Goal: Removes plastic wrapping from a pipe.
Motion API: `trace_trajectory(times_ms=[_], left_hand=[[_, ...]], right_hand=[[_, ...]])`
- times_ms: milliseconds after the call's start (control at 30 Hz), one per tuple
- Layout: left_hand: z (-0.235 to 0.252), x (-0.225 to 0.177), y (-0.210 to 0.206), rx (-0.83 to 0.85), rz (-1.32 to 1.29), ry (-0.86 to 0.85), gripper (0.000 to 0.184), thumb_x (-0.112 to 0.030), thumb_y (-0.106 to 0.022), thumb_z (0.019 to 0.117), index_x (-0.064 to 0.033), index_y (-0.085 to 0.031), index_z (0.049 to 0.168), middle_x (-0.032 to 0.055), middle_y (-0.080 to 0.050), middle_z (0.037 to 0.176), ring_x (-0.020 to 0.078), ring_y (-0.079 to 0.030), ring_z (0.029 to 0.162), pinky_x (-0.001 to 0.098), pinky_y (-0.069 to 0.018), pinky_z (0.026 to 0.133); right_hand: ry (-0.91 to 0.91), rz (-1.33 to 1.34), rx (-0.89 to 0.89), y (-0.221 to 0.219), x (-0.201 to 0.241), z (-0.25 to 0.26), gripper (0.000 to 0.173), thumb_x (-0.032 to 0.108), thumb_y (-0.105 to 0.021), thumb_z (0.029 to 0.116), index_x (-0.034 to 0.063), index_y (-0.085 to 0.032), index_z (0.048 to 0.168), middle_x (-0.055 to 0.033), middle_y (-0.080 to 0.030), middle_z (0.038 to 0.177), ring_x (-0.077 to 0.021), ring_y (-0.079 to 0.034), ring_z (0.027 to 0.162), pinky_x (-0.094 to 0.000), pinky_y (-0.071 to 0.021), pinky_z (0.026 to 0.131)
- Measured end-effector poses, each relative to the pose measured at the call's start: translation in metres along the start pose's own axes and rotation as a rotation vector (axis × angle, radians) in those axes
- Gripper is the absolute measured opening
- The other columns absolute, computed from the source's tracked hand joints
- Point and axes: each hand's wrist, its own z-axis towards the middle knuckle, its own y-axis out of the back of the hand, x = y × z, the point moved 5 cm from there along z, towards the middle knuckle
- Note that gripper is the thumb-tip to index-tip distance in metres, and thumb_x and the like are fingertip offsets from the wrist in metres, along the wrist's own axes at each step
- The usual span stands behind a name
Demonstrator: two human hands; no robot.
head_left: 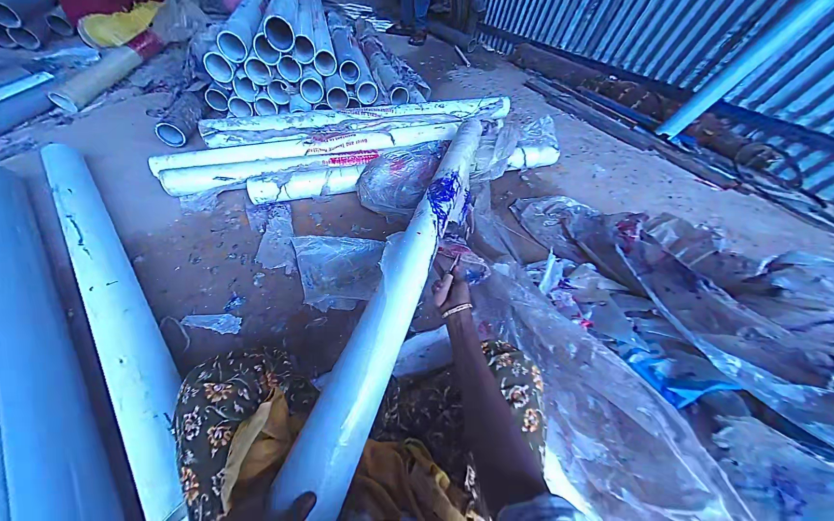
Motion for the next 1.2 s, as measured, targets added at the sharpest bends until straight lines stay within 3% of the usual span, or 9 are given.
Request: trace_trajectory(times_ms=[133,233,400,500,600,767,900,1067,1200], left_hand=[[0.001,-0.011,0.008,0.096,0.149,-0.131,0.076,-0.054,-0.068,0.0946,0.0081,-0.057,0.137,0.034,-0.065,0.126,0.051,-0.061,0.122,0.0688,-0.043,0.105],[0.006,-0.027,0.034,0.253,0.519,-0.137,0.082,-0.069,-0.056,0.0948,0.0095,-0.069,0.111,0.0315,-0.069,0.111,0.0482,-0.066,0.111,0.0661,-0.0483,0.095],[0.06,-0.139,0.084,-0.077,0.194,-0.387,0.066,-0.05,-0.052,0.1051,0.0034,-0.055,0.144,0.0268,-0.063,0.133,0.0407,-0.059,0.129,0.0582,-0.0393,0.111],[0.134,-0.204,0.066,-0.014,-0.037,-0.403,0.08,-0.056,-0.04,0.1072,0.0068,-0.033,0.156,0.0311,-0.044,0.154,0.0414,-0.041,0.146,0.0551,-0.0284,0.121],[0.162,-0.238,0.045,0.044,0.023,-0.328,0.087,-0.064,-0.036,0.1049,0.0071,-0.032,0.155,0.0312,-0.049,0.149,0.0417,-0.048,0.14,0.0567,-0.0361,0.115],[0.152,-0.249,0.053,0.012,0.234,-0.461,0.055,-0.032,-0.024,0.1147,0.0092,-0.051,0.14,0.0296,-0.058,0.138,0.0412,-0.055,0.133,0.0538,-0.042,0.11],[0.152,-0.25,0.059,0.04,0.316,-0.589,0.039,-0.011,-0.031,0.1115,0.0125,-0.058,0.129,0.0316,-0.059,0.134,0.0448,-0.057,0.129,0.0566,-0.0451,0.105],[0.156,-0.244,0.072,0.028,0.212,-0.639,0.037,-0.011,-0.036,0.1106,0.0123,-0.059,0.127,0.0307,-0.059,0.134,0.0443,-0.058,0.127,0.0551,-0.0451,0.104],[0.176,-0.24,0.074,0.026,0.001,-0.627,0.034,-0.018,-0.045,0.1084,0.0079,-0.066,0.115,0.0255,-0.066,0.123,0.0389,-0.062,0.121,0.0558,-0.0461,0.098]], right_hand=[[0.128,-0.087,-0.082,0.006,0.03,-0.038,0.028,0.025,-0.036,0.1126,0.0027,-0.049,0.102,-0.0069,-0.057,0.066,-0.0093,-0.048,0.042,-0.0221,-0.0423,0.04],[0.168,-0.116,-0.069,0.028,0.033,-0.064,0.032,0.024,-0.033,0.1124,0.0021,-0.052,0.1,-0.007,-0.064,0.067,-0.0089,-0.051,0.04,-0.0223,-0.0432,0.038],[0.238,-0.274,-0.07,0.063,0.016,-0.118,0.032,0.016,-0.028,0.1126,0.0008,-0.05,0.095,-0.0041,-0.06,0.06,-0.0083,-0.051,0.037,-0.021,-0.0452,0.036],[0.289,-0.398,-0.057,0.071,0.002,-0.144,0.03,0.012,-0.031,0.1126,0.0006,-0.053,0.095,-0.0002,-0.06,0.058,-0.0049,-0.053,0.039,-0.0188,-0.0472,0.039],[0.385,-0.542,-0.035,0.083,-0.006,-0.159,0.027,0.008,-0.036,0.1099,-0.0008,-0.059,0.098,0.0031,-0.056,0.059,-0.0037,-0.054,0.045,-0.0195,-0.0491,0.045],[0.58,-0.937,0.05,0.069,-0.006,-0.159,0.024,0.005,-0.044,0.105,-0.0028,-0.06,0.09,0.0061,-0.05,0.059,0.0018,-0.045,0.046,-0.0163,-0.0416,0.047],[0.685,-1.395,0.172,0.016,0.002,-0.138,0.024,0.007,-0.049,0.1047,-0.0097,-0.066,0.1,-0.0051,-0.06,0.072,-0.0064,-0.054,0.057,-0.0247,-0.0488,0.058],[0.587,-1.932,0.145,-0.047,-0.003,-0.12,0.036,0.019,-0.052,0.1077,0.0041,-0.061,0.139,-0.0148,-0.071,0.086,-0.0258,-0.065,0.07,-0.0456,-0.0529,0.073],[0.508,-2.162,0.174,-0.072,-0.007,-0.114,0.035,0.022,-0.049,0.1086,0.011,-0.065,0.138,-0.0187,-0.074,0.103,-0.0341,-0.07,0.09,-0.0535,-0.0511,0.088]])
